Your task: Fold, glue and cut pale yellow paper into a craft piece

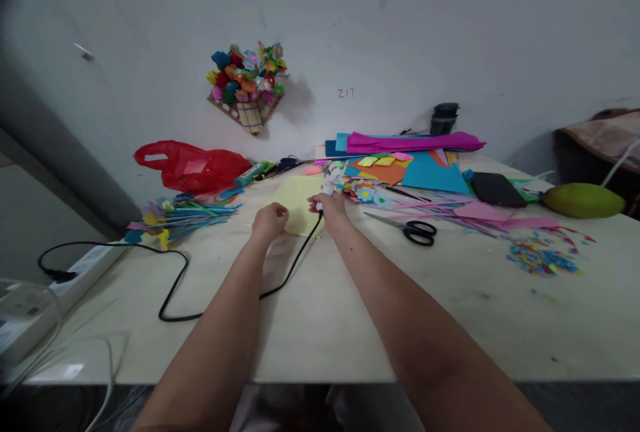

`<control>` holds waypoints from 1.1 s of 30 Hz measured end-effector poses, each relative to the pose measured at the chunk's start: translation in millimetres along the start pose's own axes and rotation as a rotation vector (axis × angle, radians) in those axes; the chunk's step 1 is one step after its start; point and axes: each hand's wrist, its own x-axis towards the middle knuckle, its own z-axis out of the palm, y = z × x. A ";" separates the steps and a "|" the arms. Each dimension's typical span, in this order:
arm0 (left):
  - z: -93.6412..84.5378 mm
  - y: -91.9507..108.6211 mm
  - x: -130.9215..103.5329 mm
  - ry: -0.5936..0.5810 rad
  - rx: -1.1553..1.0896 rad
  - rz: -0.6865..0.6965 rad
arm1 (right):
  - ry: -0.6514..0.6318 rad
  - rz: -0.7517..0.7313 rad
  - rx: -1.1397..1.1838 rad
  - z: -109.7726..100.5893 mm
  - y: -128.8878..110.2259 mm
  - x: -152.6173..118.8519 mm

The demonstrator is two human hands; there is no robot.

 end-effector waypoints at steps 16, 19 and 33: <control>18.6 34.5 -35.8 -0.105 0.521 0.352 | -0.002 -0.086 -0.178 -4.0 -5.5 -3.6; 19.1 36.7 -37.3 -0.110 0.527 0.373 | -0.021 -0.102 -0.242 -4.3 -6.6 -4.3; 5.2 31.5 -30.2 -0.205 0.656 0.403 | 0.096 -0.160 -0.295 -5.7 -4.6 -2.6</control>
